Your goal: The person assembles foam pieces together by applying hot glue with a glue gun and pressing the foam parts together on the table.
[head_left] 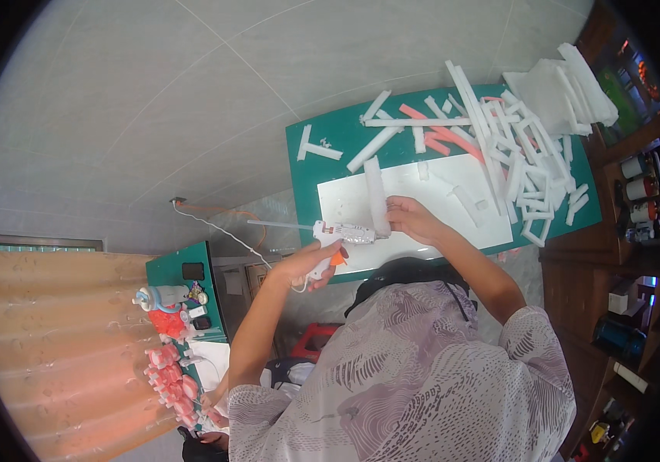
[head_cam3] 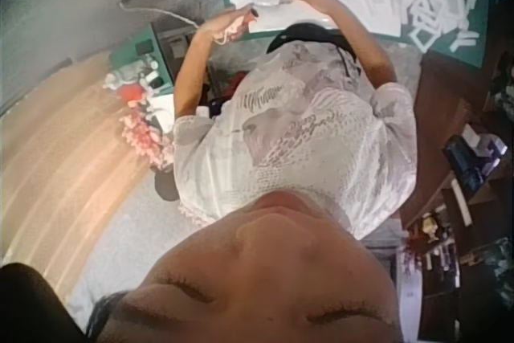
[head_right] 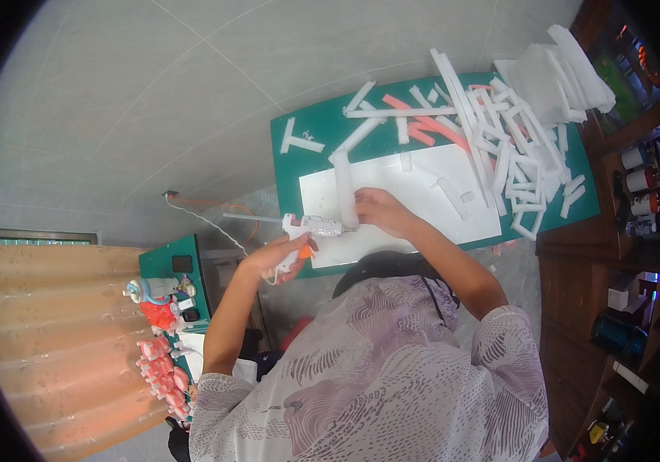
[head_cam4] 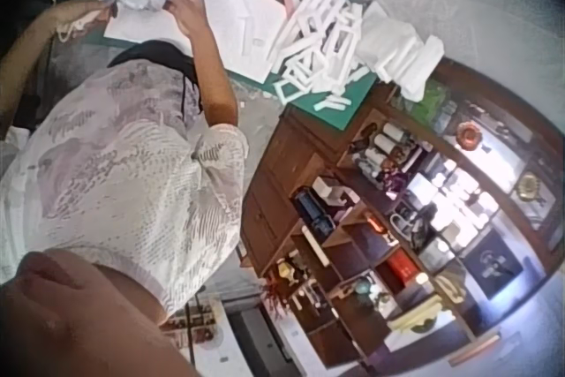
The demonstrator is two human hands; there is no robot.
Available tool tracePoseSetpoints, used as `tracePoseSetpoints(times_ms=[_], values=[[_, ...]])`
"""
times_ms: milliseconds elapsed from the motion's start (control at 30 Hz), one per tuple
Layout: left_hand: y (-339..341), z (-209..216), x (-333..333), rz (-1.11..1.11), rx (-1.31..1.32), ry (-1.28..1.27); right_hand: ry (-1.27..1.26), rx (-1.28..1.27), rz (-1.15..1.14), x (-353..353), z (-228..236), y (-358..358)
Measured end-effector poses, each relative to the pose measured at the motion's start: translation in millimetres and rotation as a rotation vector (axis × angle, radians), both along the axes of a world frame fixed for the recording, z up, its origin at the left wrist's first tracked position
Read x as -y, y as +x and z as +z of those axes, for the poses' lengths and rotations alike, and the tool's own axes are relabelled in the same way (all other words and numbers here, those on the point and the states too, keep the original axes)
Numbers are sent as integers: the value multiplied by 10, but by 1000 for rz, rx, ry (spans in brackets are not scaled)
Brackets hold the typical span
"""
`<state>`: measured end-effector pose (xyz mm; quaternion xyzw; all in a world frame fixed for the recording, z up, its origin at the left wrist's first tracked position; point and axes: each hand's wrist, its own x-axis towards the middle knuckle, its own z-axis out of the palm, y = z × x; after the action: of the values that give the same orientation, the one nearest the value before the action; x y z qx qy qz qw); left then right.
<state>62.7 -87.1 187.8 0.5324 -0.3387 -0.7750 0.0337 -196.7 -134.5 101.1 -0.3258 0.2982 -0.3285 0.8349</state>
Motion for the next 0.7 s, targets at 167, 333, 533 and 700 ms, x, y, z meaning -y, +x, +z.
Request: tracePoseSetpoints(times_ms=[167, 333, 533, 700], values=[[6, -54, -16, 22, -53, 38, -53, -37, 28, -9, 29, -41], [6, -85, -31, 35, -59, 75, -217, -70, 86, 12, 51, -89], [24, -141, -40, 11, -99, 96, -361, -124, 145, 45, 131, -132], [-18, -158, -58, 36, -85, 123, -451, -195, 209, 52, 269, -183]])
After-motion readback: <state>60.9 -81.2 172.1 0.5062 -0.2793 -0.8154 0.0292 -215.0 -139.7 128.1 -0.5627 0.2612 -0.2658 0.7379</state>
